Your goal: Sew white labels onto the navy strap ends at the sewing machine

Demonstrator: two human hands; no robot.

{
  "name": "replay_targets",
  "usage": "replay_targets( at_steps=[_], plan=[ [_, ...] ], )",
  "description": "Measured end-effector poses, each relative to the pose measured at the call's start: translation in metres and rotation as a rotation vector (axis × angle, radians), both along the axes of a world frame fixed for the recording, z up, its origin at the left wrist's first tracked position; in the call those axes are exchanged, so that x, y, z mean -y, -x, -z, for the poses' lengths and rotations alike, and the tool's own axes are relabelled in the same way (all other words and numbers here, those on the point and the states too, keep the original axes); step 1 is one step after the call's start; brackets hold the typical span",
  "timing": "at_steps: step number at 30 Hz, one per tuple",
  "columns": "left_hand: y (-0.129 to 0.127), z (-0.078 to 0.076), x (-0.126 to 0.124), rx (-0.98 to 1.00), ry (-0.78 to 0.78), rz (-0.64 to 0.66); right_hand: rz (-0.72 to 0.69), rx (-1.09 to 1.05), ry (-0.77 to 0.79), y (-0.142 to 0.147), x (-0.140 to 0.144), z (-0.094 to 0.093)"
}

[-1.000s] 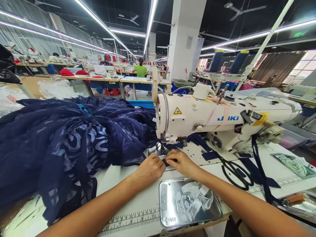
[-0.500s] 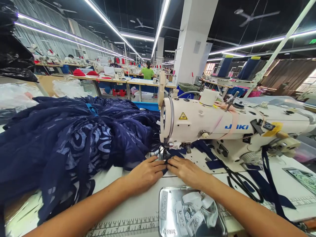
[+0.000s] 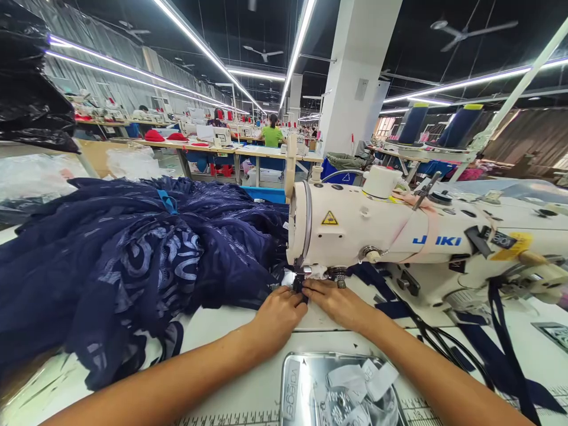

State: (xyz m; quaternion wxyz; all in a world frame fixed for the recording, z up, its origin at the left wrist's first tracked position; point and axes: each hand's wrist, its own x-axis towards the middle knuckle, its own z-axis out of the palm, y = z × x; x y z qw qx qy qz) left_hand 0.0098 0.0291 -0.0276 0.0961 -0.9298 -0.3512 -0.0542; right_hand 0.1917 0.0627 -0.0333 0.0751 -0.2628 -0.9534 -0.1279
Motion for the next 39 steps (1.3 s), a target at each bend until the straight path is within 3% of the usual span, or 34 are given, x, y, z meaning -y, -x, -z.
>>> replay_targets(
  at_steps=[17,28,33,39],
  plan=[
    [-0.008,0.014,-0.008,0.105,-0.160,-0.035,0.026,-0.087,0.068,-0.001,-0.005,0.001],
    [-0.007,0.017,-0.012,0.192,-0.287,-0.043,0.069,-0.117,0.021,0.002,-0.011,0.003],
    [-0.004,0.017,-0.013,0.208,-0.264,-0.026,0.061,-0.138,-0.032,0.003,-0.012,0.002],
    [0.009,0.006,-0.011,0.176,-0.156,0.007,0.056,-0.216,0.058,0.001,-0.008,-0.003]
  ],
)
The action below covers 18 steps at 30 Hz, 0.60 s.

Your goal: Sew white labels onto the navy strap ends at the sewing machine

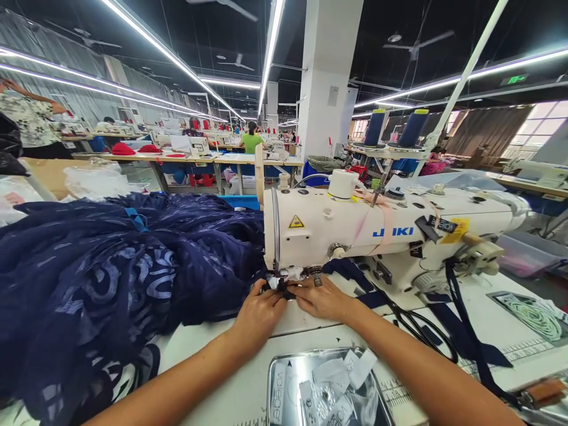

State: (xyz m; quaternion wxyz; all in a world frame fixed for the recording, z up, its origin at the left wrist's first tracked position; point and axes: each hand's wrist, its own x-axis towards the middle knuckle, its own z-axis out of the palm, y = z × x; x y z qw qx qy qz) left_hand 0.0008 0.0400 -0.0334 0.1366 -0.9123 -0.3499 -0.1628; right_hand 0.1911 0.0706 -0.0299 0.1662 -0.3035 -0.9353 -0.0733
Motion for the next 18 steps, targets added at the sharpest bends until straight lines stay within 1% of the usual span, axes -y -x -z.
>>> replay_targets(
  at_steps=[4,7,11,18],
  plan=[
    [0.015,-0.010,-0.002,0.000,0.104,0.028,-0.005,-0.027,0.138,-0.001,0.010,-0.002],
    [0.024,-0.013,-0.005,0.030,0.180,0.046,-0.002,-0.016,0.177,0.000,0.018,-0.004],
    [0.026,-0.010,-0.005,0.049,0.190,0.045,-0.016,0.018,0.150,0.001,0.022,-0.004],
    [0.025,-0.008,-0.001,-0.026,0.155,0.030,-0.030,0.011,0.075,-0.001,0.018,0.001]
  ],
)
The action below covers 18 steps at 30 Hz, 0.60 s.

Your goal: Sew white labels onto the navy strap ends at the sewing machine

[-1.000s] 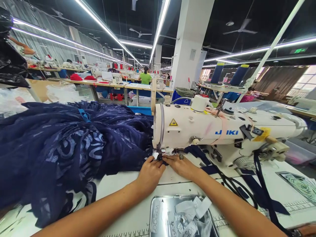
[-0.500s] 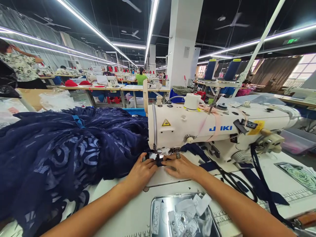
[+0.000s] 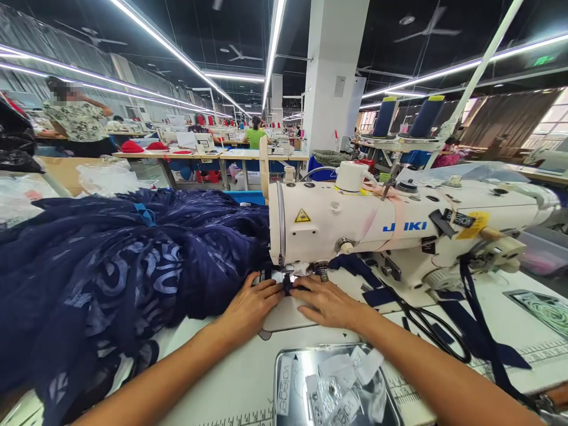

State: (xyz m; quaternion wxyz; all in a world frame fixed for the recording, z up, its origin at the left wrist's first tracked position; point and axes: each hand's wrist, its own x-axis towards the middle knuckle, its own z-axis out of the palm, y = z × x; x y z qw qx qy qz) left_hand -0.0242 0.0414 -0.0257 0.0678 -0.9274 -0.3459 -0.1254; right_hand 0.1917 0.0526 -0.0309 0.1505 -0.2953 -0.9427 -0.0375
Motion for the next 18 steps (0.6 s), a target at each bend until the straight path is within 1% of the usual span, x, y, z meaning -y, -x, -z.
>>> replay_targets(
  at_steps=[7,12,18],
  plan=[
    [0.0001,0.0022,0.0007,-0.015,-0.068,0.012,-0.020,-0.005,-0.058,0.0012,-0.0016,-0.0007],
    [0.0011,0.0030,-0.0011,-0.033,-0.064,0.013,-0.015,-0.004,-0.069,0.0037,-0.0011,-0.0012],
    [0.0005,-0.0005,-0.0072,-0.051,-0.052,0.004,0.014,-0.021,-0.096,0.0049,-0.0034,0.0045]
  ],
)
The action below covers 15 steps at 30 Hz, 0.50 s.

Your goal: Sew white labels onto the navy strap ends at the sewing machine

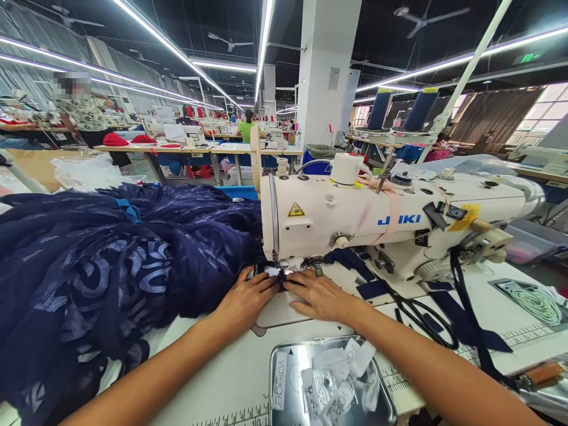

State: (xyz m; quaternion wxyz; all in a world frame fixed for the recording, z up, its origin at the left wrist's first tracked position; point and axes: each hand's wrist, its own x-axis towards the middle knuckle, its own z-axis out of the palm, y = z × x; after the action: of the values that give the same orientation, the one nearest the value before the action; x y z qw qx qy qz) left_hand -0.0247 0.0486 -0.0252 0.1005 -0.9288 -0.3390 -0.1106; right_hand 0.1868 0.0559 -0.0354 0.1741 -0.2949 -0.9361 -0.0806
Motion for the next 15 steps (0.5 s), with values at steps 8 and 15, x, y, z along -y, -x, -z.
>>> replay_targets(
  at_steps=[8,15],
  plan=[
    [-0.002,-0.003,-0.011,-0.023,0.026,-0.024,0.070,-0.015,0.111,-0.004,-0.004,0.002],
    [-0.008,-0.005,-0.008,-0.084,-0.158,-0.131,0.159,-0.030,0.187,-0.004,-0.012,0.001]
  ],
)
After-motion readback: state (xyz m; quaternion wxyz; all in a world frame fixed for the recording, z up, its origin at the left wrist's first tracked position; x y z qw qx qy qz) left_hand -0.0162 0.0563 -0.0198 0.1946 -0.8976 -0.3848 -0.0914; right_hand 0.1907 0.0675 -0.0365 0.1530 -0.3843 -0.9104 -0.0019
